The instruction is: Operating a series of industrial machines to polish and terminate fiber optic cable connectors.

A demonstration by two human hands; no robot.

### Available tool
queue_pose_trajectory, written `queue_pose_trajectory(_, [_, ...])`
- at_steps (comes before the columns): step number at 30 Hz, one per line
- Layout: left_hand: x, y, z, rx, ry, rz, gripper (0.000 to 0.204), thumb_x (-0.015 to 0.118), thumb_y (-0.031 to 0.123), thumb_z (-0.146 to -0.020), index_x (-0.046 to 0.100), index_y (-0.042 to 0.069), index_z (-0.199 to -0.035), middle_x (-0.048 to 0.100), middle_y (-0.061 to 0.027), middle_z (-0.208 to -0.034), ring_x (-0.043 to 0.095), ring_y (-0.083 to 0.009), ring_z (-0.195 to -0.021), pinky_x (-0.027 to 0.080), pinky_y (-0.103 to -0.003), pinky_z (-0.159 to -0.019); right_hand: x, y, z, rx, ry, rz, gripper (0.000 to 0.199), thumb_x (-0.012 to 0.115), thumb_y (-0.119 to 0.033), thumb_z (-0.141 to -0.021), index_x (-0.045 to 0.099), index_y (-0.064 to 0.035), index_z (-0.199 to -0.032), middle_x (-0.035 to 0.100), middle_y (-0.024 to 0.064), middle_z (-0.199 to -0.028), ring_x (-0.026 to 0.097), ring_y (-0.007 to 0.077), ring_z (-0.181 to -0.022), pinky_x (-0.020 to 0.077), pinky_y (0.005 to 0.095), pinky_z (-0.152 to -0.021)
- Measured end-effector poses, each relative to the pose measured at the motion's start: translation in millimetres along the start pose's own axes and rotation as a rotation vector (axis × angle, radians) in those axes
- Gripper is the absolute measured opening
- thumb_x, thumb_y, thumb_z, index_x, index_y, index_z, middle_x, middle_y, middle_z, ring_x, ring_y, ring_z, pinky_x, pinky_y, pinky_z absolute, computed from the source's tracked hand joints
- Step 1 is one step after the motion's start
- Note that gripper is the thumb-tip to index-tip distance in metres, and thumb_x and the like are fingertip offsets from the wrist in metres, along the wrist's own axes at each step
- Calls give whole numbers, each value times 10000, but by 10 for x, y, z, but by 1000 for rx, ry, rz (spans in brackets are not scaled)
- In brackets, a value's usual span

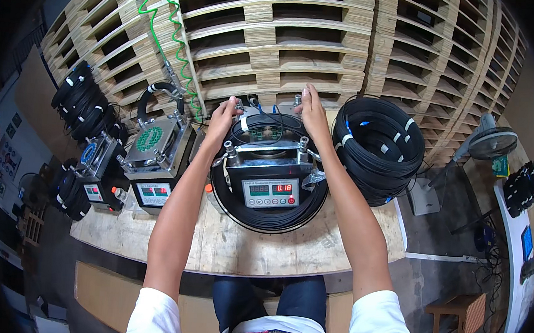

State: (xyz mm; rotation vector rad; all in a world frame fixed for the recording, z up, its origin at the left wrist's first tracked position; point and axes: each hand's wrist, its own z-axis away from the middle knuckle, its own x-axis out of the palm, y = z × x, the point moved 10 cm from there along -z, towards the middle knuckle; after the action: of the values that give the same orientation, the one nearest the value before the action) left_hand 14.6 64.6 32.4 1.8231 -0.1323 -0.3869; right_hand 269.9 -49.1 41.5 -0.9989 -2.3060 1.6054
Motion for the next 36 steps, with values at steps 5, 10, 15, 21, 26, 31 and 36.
queue_pose_trajectory(5, [10, 23, 23, -11, -38, 41, 623, 399, 576, -1024, 630, 52, -1271, 677, -75, -890, 516, -118, -733, 428, -280, -691, -104, -37, 25, 25, 87, 120, 631, 345, -520, -1059, 381, -67, -1496, 667, 114, -811, 649, 182, -765, 505, 340, -734])
queue_pose_trajectory(10, [-97, -35, 15, -34, 12, 39, 720, 295, 642, -1017, 692, 79, -1223, 680, -109, -905, 580, -175, -815, 456, -311, -732, -43, -133, 78, 16, 68, 120, 569, 366, -477, -1064, 427, -73, -1459, 651, 133, -854, 650, 199, -771, 497, 341, -765])
queue_pose_trajectory(15, [-129, -33, 21, -34, 83, 16, 749, 277, 666, -1008, 720, 90, -1191, 669, -122, -938, 593, -206, -851, 473, -340, -776, -7, -118, 56, -42, 41, 53, 545, 379, -460, -1064, 437, -83, -1453, 634, 118, -882, 635, 193, -814, 493, 337, -770])
queue_pose_trajectory(21, [-30, 78, 29, 6, 54, -66, 755, 280, 691, -996, 680, 103, -1253, 656, -125, -1008, 576, -204, -861, 461, -344, -797, -116, 71, -47, -66, 111, 55, 576, 380, -498, -1055, 443, -84, -1450, 626, 137, -1002, 624, 200, -909, 510, 338, -817])
queue_pose_trajectory(26, [-75, 119, 79, -9, 6, -73, 757, 281, 694, -995, 627, 105, -1320, 644, -128, -992, 545, -181, -828, 442, -328, -787, -82, -12, 42, 40, 113, 102, 645, 342, -574, -1040, 462, -81, -1438, 622, 210, -1219, 639, 286, -1061, 509, 365, -905])
queue_pose_trajectory(31, [-24, 156, 129, -62, 36, -8, 756, 288, 686, -1000, 636, 81, -1292, 623, -105, -931, 528, -163, -792, 447, -313, -720, -89, -15, -8, -67, 96, 247, 694, 328, -591, -1036, 458, -35, -1429, 600, 231, -1297, 626, 325, -1114, 472, 380, -964])
queue_pose_trajectory(36, [-94, 102, 90, -41, 61, -23, 739, 311, 669, -1005, 626, 71, -1303, 622, -89, -929, 536, -163, -784, 455, -312, -716, 3, 54, -64, -101, 60, 126, 666, 352, -564, -1042, 465, -28, -1420, 627, 208, -1225, 636, 275, -1007, 485, 361, -918])
